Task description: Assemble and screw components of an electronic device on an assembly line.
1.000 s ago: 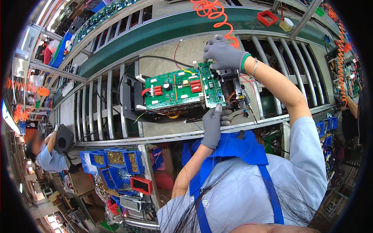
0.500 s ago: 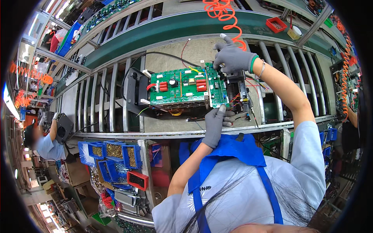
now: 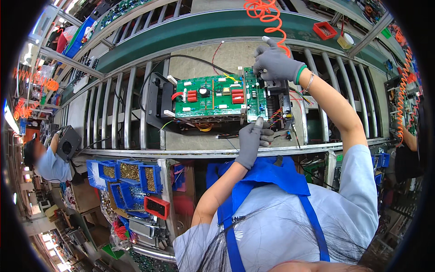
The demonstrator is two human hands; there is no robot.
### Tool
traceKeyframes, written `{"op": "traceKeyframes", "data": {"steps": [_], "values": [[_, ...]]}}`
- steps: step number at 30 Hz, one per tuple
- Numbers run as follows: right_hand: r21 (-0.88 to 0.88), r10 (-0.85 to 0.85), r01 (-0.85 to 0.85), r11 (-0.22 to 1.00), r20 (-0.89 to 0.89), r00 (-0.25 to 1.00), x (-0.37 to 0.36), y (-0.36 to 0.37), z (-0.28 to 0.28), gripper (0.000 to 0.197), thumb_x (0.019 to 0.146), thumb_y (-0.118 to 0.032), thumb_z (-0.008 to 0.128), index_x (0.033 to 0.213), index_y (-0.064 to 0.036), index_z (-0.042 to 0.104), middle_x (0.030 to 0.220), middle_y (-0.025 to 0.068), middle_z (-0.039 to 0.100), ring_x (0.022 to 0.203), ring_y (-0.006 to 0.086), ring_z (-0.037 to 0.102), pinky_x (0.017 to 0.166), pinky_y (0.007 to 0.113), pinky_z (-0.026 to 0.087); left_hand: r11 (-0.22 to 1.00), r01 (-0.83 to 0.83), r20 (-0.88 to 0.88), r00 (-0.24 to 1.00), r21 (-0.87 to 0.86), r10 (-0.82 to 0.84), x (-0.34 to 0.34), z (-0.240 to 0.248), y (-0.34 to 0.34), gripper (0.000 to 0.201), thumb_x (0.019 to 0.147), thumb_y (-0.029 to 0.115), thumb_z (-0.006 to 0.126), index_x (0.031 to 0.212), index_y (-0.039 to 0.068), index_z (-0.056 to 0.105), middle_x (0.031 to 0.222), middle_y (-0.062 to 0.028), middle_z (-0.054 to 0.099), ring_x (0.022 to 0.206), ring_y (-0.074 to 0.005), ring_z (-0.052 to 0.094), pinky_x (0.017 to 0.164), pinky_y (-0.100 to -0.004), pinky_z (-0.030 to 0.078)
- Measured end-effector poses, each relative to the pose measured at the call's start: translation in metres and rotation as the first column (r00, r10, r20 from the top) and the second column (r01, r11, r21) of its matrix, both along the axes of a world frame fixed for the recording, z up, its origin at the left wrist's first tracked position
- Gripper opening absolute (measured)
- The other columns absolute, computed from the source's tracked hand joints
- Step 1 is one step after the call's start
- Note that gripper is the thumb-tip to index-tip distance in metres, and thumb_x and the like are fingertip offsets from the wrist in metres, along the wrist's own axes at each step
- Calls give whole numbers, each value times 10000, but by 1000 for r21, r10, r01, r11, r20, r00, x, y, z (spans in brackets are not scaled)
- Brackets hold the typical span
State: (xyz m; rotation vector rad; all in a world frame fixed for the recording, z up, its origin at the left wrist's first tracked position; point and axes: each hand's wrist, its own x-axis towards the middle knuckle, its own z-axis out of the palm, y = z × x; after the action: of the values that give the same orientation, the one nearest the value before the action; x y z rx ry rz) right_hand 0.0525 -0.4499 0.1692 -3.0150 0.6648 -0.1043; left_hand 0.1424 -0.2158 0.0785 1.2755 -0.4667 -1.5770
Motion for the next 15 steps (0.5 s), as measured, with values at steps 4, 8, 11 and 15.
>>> {"op": "traceKeyframes", "data": {"steps": [4, 8, 11, 15], "values": [[17, -23, 24, 1000, -40, 999, 2, -2, -1, 191, 643, -178, 686, 829, -190, 731, 770, -5, 601, 1045, 160, 544, 1154, 538, 96, 1000, -7, -35, 999, 13, 7, 0, 0, 0, 490, 946, 437, 548, 1023, -43, 612, 819, -130, 678, 601, -133, 651, 481, -209, 509], [22, -11, 12, 1000, -33, 999, 1, -3, 1, 184, 638, -182, 691, 816, -193, 733, 780, -1, 593, 1041, 171, 542, 1151, 527, 108, 1000, -19, -39, 999, 6, 19, -1, -1, -1, 494, 954, 427, 537, 1065, -50, 596, 840, -130, 676, 618, -125, 650, 491, -199, 511], [12, -10, 11, 1000, -31, 999, 2, -2, -1, 180, 638, -189, 696, 814, -194, 734, 787, 1, 588, 1039, 178, 540, 1145, 517, 124, 1000, -7, -53, 999, 2, 7, -1, 0, 0, 499, 959, 417, 533, 1109, -57, 584, 860, -129, 673, 634, -115, 651, 503, -191, 514], [6, 1, -1, 1000, -9, 1000, 2, -3, -4, 174, 642, -202, 700, 813, -196, 735, 786, 3, 585, 1034, 182, 539, 1136, 516, 137, 1000, -14, -49, 999, -9, 13, -2, -3, 2, 501, 960, 414, 532, 1121, -58, 581, 864, -130, 672, 637, -115, 653, 504, -188, 516]]}}
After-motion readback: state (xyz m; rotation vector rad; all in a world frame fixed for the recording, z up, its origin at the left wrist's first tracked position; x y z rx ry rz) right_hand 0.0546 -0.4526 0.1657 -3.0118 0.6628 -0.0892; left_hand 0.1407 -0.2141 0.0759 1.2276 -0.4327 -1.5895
